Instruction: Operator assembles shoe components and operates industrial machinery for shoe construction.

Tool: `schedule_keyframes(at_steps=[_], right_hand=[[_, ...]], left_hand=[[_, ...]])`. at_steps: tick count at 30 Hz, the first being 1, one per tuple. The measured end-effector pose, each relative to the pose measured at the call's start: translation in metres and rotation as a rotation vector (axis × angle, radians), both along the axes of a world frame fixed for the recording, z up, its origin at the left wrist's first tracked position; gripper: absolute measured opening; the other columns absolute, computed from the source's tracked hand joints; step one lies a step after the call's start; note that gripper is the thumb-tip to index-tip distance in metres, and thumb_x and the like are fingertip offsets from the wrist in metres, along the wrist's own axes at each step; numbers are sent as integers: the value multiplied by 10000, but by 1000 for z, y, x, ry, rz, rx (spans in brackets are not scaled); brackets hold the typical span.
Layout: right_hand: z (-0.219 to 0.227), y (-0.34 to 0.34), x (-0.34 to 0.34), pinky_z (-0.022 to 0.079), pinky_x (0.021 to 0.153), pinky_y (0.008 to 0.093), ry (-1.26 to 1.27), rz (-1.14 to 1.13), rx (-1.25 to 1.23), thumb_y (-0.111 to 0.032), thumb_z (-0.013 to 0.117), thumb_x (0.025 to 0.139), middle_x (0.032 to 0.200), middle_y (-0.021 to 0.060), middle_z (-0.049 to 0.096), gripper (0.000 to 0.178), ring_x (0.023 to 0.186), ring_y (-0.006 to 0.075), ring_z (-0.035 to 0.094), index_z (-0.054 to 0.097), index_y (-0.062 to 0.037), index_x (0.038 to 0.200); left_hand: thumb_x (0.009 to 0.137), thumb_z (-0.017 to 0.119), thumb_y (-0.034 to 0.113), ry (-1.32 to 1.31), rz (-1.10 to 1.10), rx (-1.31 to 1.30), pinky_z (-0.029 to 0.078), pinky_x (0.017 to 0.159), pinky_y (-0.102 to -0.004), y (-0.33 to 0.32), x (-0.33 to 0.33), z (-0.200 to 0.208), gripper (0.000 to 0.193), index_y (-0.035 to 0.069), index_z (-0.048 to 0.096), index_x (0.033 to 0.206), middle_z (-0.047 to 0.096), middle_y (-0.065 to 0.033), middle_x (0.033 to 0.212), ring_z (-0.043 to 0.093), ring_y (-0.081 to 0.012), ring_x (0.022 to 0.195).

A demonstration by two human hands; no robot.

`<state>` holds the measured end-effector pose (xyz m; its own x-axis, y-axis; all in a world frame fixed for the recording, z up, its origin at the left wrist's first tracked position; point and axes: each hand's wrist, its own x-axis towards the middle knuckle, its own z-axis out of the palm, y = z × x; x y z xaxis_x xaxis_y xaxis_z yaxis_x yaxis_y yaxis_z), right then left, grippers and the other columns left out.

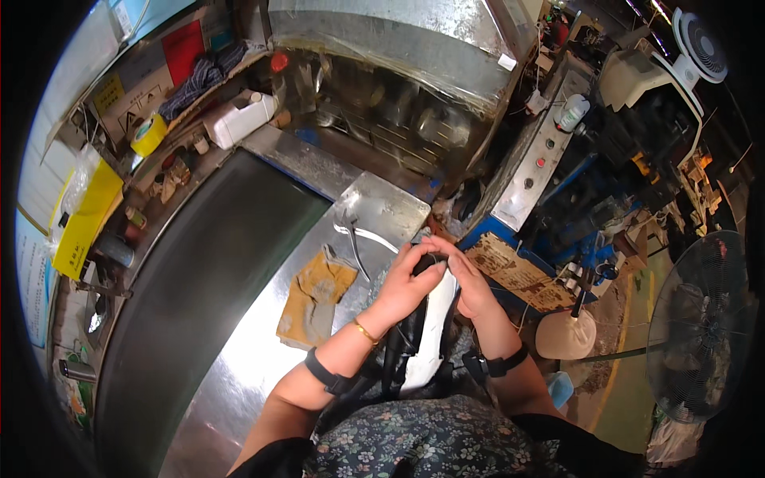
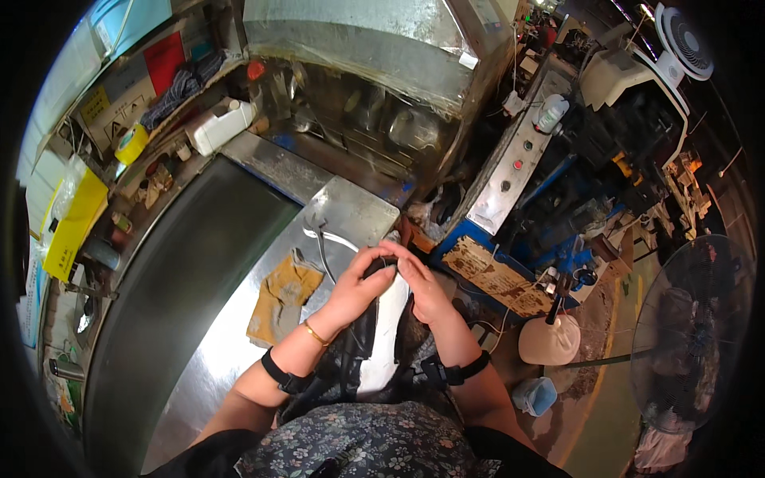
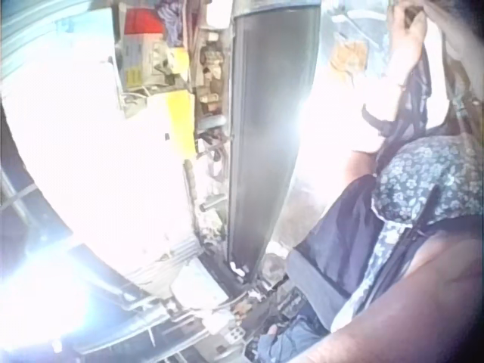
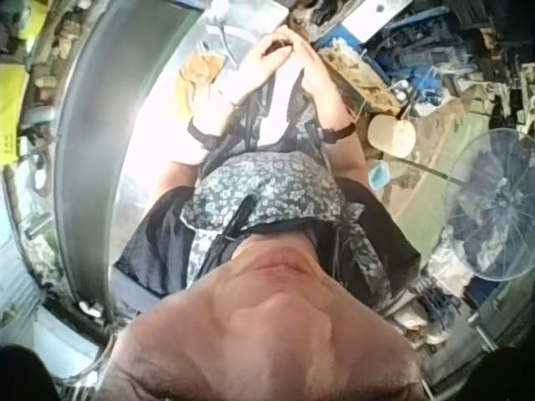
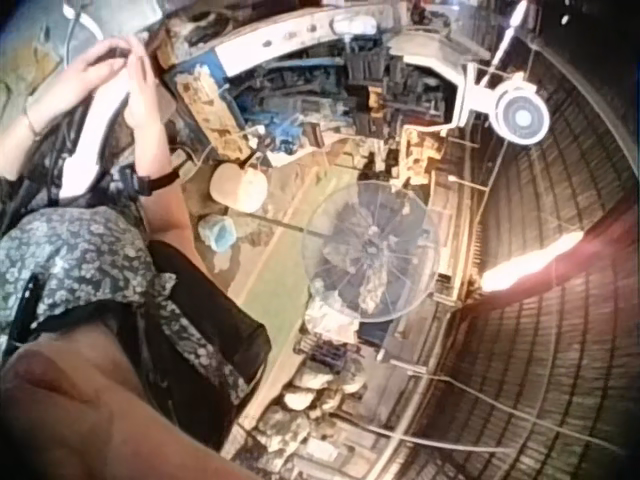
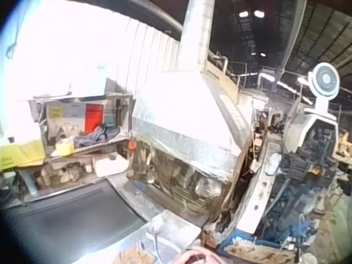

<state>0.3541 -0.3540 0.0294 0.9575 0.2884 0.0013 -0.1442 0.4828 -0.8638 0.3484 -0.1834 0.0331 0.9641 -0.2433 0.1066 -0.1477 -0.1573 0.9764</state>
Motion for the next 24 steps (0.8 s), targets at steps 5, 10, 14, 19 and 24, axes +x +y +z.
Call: schedule_keyframes(at_steps=[5, 10, 14, 19, 24], right_hand=[[8, 2, 2, 336, 1098, 334, -378, -11, -568, -62, 453, 1012, 1283, 100, 573, 243, 1264, 210, 490, 572, -17, 1219], [22, -4, 6, 298, 1121, 322, 22, 166, -151, -62, 477, 1002, 1382, 88, 515, 331, 1329, 198, 433, 534, -18, 1325], [23, 5, -5, 296, 1114, 314, -99, 25, -358, -35, 444, 993, 1384, 79, 495, 407, 1320, 188, 421, 464, -18, 1399], [13, 9, -16, 300, 1124, 325, -260, 91, -383, -89, 560, 959, 1421, 91, 458, 506, 1336, 194, 409, 405, -28, 1438], [22, -7, -10, 315, 1131, 339, -261, 230, -297, -44, 639, 895, 1484, 93, 406, 662, 1347, 190, 411, 344, -29, 1488]], left_hand=[[951, 640, 268, 108, -123, -255, 159, 1190, -427, 14, 0, -4, 485, 102, 489, 1381, 417, -143, 1491, 159, -373, 1483], [943, 648, 239, 0, -81, -207, 223, 1170, -438, 6, 1, -9, 473, 102, 494, 1368, 475, -155, 1439, 259, -399, 1450], [955, 646, 215, -58, -97, -99, 283, 1136, -341, 14, 5, -9, 513, 53, 446, 1399, 485, -97, 1386, 387, -208, 1354], [692, 899, 209, 124, -322, -205, 358, 1097, -333, 36, 10, 2, 1076, 64, 229, 1521, 469, -122, 1389, 454, -210, 1292], [651, 916, 273, 270, -189, -74, 358, 1103, -352, 25, -6, 41, 1151, 3, 213, 1522, 447, -170, 1421, 440, -244, 1315]])
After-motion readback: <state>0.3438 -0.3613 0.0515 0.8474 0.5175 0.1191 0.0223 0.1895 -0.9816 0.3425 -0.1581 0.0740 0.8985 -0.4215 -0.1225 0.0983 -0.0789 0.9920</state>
